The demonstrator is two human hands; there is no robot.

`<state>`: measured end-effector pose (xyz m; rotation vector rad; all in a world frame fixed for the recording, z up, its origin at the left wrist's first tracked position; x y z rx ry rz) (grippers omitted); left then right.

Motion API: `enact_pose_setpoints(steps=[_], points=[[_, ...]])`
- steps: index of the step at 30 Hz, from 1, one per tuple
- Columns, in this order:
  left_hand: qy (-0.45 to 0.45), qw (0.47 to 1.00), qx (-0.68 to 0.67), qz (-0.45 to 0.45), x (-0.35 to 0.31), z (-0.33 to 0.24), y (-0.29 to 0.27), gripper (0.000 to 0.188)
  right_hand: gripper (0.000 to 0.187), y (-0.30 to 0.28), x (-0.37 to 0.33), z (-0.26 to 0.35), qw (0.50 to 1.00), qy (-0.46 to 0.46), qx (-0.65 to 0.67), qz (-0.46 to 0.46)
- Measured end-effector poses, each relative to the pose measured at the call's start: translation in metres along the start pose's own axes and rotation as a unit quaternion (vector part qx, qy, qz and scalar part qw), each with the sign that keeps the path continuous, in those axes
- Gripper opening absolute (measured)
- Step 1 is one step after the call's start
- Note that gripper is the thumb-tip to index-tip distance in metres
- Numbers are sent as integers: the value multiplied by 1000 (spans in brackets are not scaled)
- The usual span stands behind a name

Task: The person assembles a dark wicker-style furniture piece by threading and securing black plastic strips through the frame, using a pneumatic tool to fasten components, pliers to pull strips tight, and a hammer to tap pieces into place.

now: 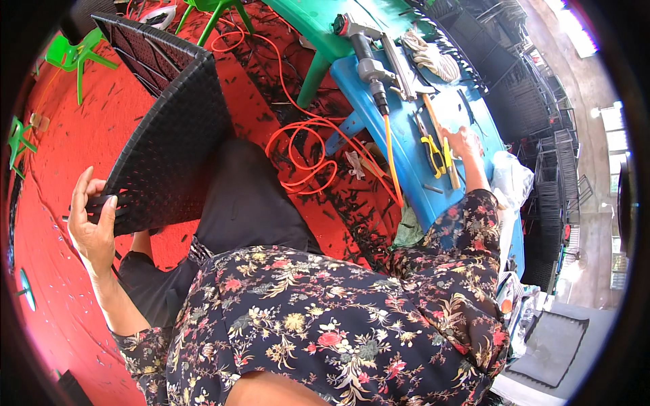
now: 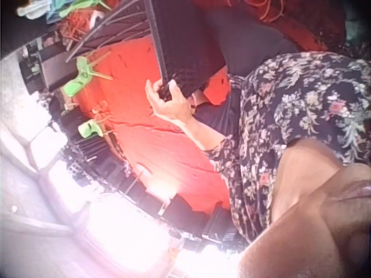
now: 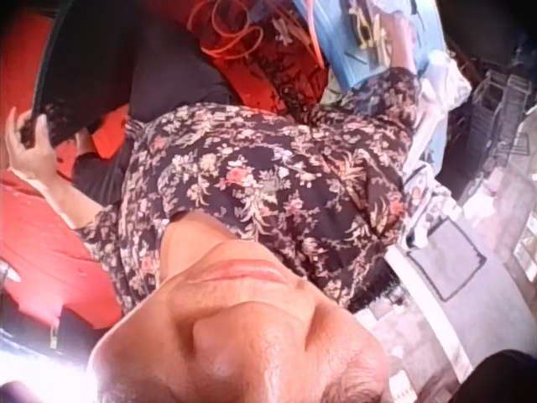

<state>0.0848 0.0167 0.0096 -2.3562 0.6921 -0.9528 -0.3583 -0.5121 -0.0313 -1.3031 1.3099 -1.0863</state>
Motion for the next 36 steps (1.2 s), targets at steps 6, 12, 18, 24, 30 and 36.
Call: enact_pose_setpoints(steps=[6, 12, 18, 24, 30, 36], points=[[-22, 1000, 17, 0, 2, -8, -5, 51, 43, 8, 28, 41, 991, -123, 1, -50], [-36, 999, 33, -9, -2, -10, -11, 51, 31, 55, 105, 52, 983, -123, 103, -92], [5, 999, 24, -41, -16, 10, -15, 49, 19, -33, 191, -8, 868, -119, 180, -447], [41, 995, 78, -42, -19, 6, -22, 51, 37, -166, 97, 79, 656, -292, 654, -240], [85, 987, 93, -98, -14, 4, -19, 48, 53, -179, -123, 198, 652, -487, 581, 7], [48, 989, 7, -137, -9, 0, -7, 46, 49, -115, -303, 280, 568, -649, 461, 209]])
Point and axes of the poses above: each hand's wrist, its own x-axis towards the middle knuckle, its own y-axis out of the palm, z = x × y, the point moved 3 cm from there along x, towards the middle knuckle, and after that the axes turned 3 degrees about y, right-handed, at the moved point
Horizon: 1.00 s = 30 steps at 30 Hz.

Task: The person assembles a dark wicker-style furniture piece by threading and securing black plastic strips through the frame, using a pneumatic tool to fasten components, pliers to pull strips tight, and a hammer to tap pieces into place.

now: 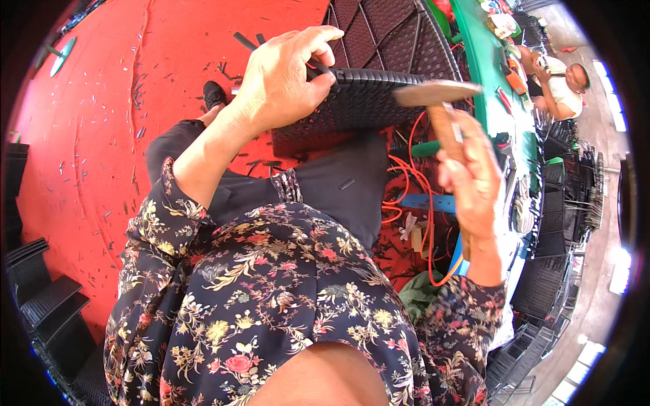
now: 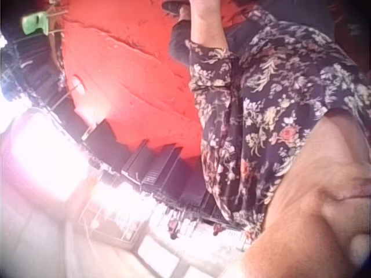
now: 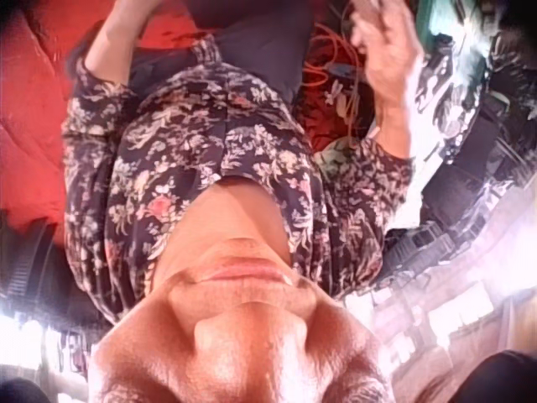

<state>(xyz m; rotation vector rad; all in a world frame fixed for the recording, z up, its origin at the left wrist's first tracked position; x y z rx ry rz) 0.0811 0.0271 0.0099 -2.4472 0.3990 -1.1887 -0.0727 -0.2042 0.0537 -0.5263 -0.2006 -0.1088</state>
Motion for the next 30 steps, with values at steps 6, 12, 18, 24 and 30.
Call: enact_pose_setpoints(steps=[6, 12, 18, 24, 30], points=[[-71, 994, -54, -67, 2, -12, 24, 48, 52, 15, 13, 24, 998, -51, -42, -22], [-65, 989, -101, -87, 5, -10, 39, 49, 44, 23, 19, 7, 972, -81, -219, 31], [-158, 977, -137, -49, 4, -16, 37, 55, 48, 5, 20, 20, 997, -48, -38, -44], [-81, 988, -114, -62, 7, -12, 41, 50, 48, 17, 25, 7, 997, -3, -81, 18], [-83, 992, -78, -54, 4, -7, 38, 52, 53, -58, 6, -20, 987, 24, 72, -145]])
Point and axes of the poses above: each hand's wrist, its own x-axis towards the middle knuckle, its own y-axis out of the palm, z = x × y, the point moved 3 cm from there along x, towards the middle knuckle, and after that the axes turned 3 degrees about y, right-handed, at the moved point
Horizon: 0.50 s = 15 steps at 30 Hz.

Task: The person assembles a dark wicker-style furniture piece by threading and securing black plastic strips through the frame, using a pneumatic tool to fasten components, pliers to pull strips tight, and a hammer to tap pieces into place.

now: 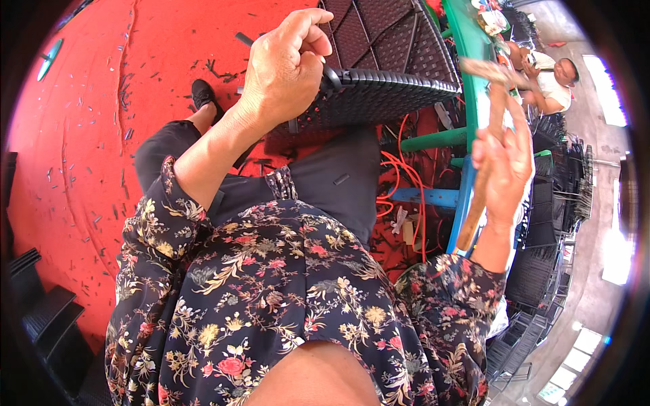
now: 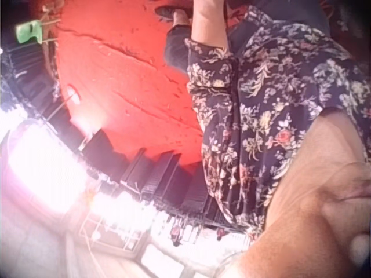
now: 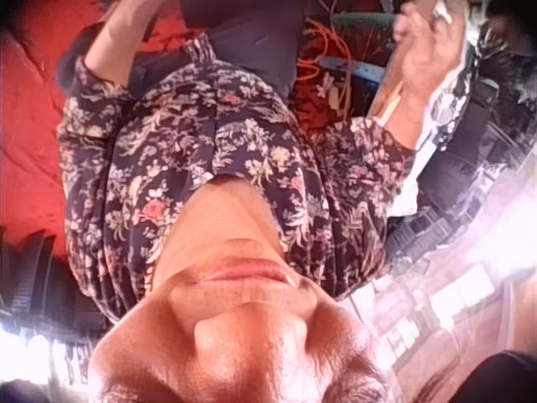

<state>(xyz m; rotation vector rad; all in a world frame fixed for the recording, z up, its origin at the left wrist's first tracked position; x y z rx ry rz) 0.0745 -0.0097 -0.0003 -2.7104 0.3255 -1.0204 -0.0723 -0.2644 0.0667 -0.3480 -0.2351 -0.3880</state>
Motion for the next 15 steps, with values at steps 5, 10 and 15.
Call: enact_pose_setpoints(steps=[5, 10, 15], points=[[98, 994, 28, -37, 0, -6, -6, 51, 53, -176, -42, -100, 960, 57, -216, -167], [294, 944, 124, -83, 0, -4, -9, 46, 55, -363, -163, -254, 774, 278, -469, -322], [339, 928, 120, -97, -1, -8, -19, 46, 56, -467, -255, -295, 593, 345, -691, -226]])
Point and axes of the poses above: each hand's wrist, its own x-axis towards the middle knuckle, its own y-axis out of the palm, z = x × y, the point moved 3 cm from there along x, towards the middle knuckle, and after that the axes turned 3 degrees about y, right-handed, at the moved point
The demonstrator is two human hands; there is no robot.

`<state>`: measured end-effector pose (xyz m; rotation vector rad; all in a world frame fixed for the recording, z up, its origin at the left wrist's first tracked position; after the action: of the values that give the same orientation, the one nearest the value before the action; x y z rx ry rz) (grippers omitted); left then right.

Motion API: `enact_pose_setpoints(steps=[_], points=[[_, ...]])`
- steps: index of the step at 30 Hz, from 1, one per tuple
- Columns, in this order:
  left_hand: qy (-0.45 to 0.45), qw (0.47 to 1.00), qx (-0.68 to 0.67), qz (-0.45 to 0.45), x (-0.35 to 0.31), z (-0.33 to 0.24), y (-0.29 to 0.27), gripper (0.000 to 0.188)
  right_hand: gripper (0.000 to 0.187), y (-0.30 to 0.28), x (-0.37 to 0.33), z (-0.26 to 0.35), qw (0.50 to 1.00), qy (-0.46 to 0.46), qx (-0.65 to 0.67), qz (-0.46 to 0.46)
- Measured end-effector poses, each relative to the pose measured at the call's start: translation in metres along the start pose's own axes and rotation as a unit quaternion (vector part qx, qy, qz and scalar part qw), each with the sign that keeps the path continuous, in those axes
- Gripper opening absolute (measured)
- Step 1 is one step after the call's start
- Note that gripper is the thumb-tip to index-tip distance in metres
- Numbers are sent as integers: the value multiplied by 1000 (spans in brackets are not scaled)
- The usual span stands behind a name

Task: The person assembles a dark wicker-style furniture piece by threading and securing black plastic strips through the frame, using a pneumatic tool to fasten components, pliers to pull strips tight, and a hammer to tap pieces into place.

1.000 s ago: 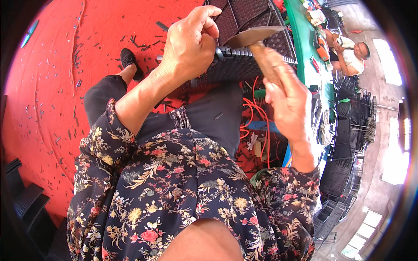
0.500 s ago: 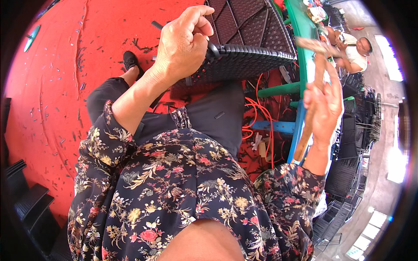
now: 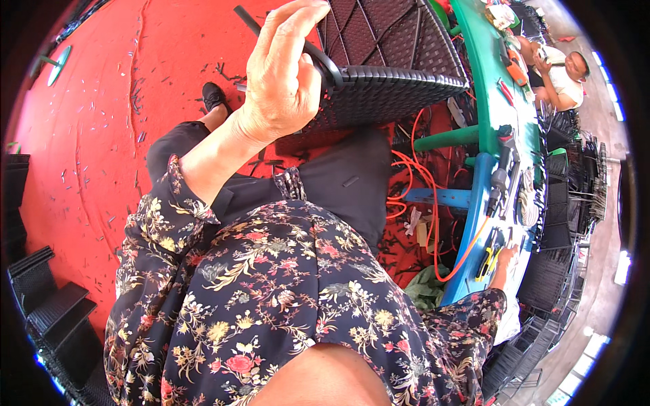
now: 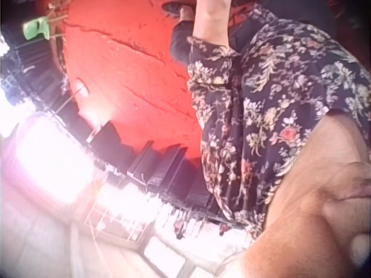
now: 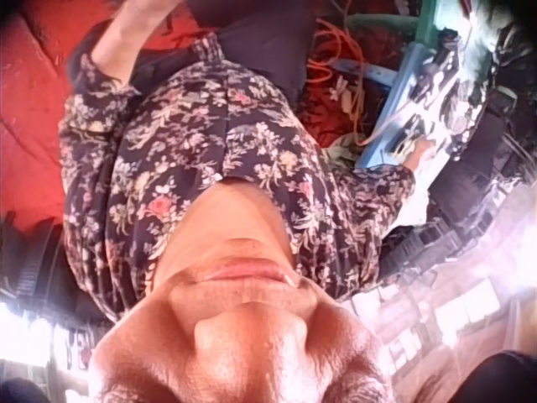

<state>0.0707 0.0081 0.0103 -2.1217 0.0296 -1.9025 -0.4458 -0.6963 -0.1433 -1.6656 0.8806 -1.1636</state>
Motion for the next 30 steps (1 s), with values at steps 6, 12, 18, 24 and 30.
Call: enact_pose_setpoints(steps=[6, 12, 18, 24, 30], points=[[66, 997, 17, 39, 16, -30, -9, 40, 38, -176, -73, 317, 785, -240, 534, 202], [105, 954, -188, 206, 5, -98, -19, 26, 43, -375, -263, 526, 560, -511, 616, 214], [53, 932, -223, 282, -11, -113, -17, 26, 34, -374, -289, 567, 534, -536, 616, 219], [90, 947, -147, 273, -11, -80, 4, 29, 11, -366, -284, 563, 472, -480, 674, 306], [59, 973, -4, 225, 31, -43, 16, 24, 8, -363, -282, 560, 472, -406, 747, 233]])
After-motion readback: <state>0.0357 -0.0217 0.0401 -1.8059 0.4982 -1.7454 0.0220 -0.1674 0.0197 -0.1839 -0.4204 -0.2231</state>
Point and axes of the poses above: each hand's wrist, its own x-axis towards the middle knuckle, its own y-axis out of the palm, z = x × y, the point moved 3 cm from there along x, towards the middle knuckle, and after that the axes turned 3 degrees about y, right-handed, at the moved point
